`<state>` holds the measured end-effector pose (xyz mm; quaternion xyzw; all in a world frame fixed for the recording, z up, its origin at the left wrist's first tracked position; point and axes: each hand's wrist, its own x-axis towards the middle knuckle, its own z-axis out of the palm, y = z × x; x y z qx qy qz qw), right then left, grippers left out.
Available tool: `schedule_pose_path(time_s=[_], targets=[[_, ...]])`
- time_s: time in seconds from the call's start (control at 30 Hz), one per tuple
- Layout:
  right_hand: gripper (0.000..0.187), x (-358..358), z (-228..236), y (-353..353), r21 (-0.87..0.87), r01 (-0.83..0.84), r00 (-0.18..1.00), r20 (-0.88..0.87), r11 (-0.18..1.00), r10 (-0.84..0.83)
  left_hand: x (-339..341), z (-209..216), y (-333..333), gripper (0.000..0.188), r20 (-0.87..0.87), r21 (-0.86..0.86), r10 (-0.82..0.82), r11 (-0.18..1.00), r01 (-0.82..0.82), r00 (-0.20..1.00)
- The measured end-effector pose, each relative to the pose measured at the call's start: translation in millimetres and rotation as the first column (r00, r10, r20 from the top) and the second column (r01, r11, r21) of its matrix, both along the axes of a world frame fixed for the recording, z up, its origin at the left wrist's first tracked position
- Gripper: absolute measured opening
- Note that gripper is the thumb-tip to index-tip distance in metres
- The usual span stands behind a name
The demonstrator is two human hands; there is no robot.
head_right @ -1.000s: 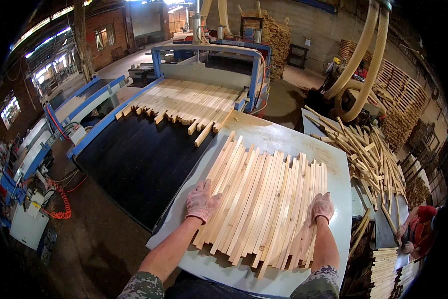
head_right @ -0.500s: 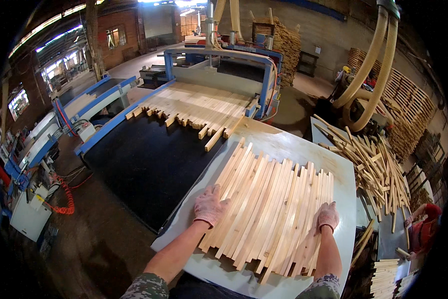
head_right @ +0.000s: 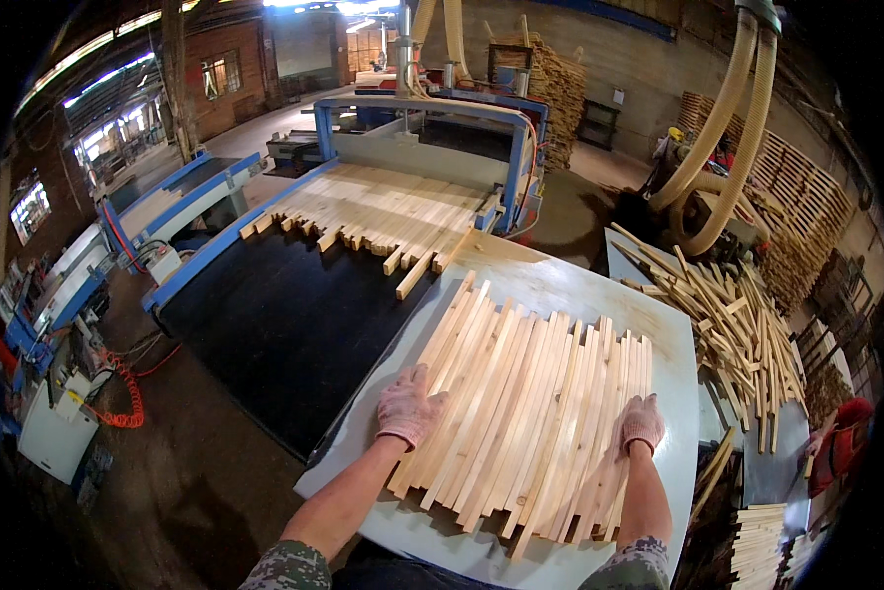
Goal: The person organizes wood slats on a table, moves bundles of the slats, and feeds them into an industrial wood processing machine.
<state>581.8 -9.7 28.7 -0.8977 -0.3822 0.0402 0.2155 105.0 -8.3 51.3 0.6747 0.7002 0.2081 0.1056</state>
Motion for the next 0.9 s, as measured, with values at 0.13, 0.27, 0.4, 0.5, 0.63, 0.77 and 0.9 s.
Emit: schedule_pose_path(time_s=[0.13, 0.27, 0.4, 0.5, 0.63, 0.77, 0.9], targets=[[0.058, 0.7, -1.0, -1.5, 0.002, 0.013, 1.0, 0.026, 1.0, -0.013, 0.9, 4.2, 0.1, 0.078, -0.003, -0.04, -0.005, 0.999, 0.005, 1.0], [0.065, -9.8, 13.9, -1.0, -0.082, 0.015, 1.0, -0.023, 0.997, -0.017, -1.2, 6.7, -0.3, 0.077, -0.005, -0.06, -0.004, 0.998, 0.004, 1.0], [0.059, 1.5, -0.3, 2.1, -0.035, 0.025, 0.999, 0.026, 0.999, -0.025, 0.2, 6.7, -0.6, 0.076, -0.001, -0.044, -0.008, 0.999, 0.008, 1.0], [0.058, 0.1, -1.0, 3.0, -0.028, 0.02, 0.999, 0.033, 0.999, -0.019, -1.4, 6.1, -0.8, 0.076, -0.001, -0.042, -0.011, 0.999, 0.011, 1.0], [0.057, 6.6, -9.2, 2.1, 0.027, 0.02, 0.997, 0.07, 0.999, -0.022, 0.5, 7.4, 0.0, 0.076, 0.001, -0.049, -0.011, 0.999, 0.011, 1.0], [0.059, -2.0, -1.3, 0.4, -0.01, -0.004, 0.999, 0.039, 1.0, 0.005, -1.4, 8.0, -1.9, 0.076, -0.001, -0.035, -0.006, 0.999, 0.006, 1.0], [0.06, 5.1, -7.4, 2.9, -0.011, 0.009, 0.999, 0.054, 1.0, -0.009, -0.4, 10.1, -2.2, 0.076, 0.011, -0.033, -0.008, 0.999, 0.008, 1.0]])
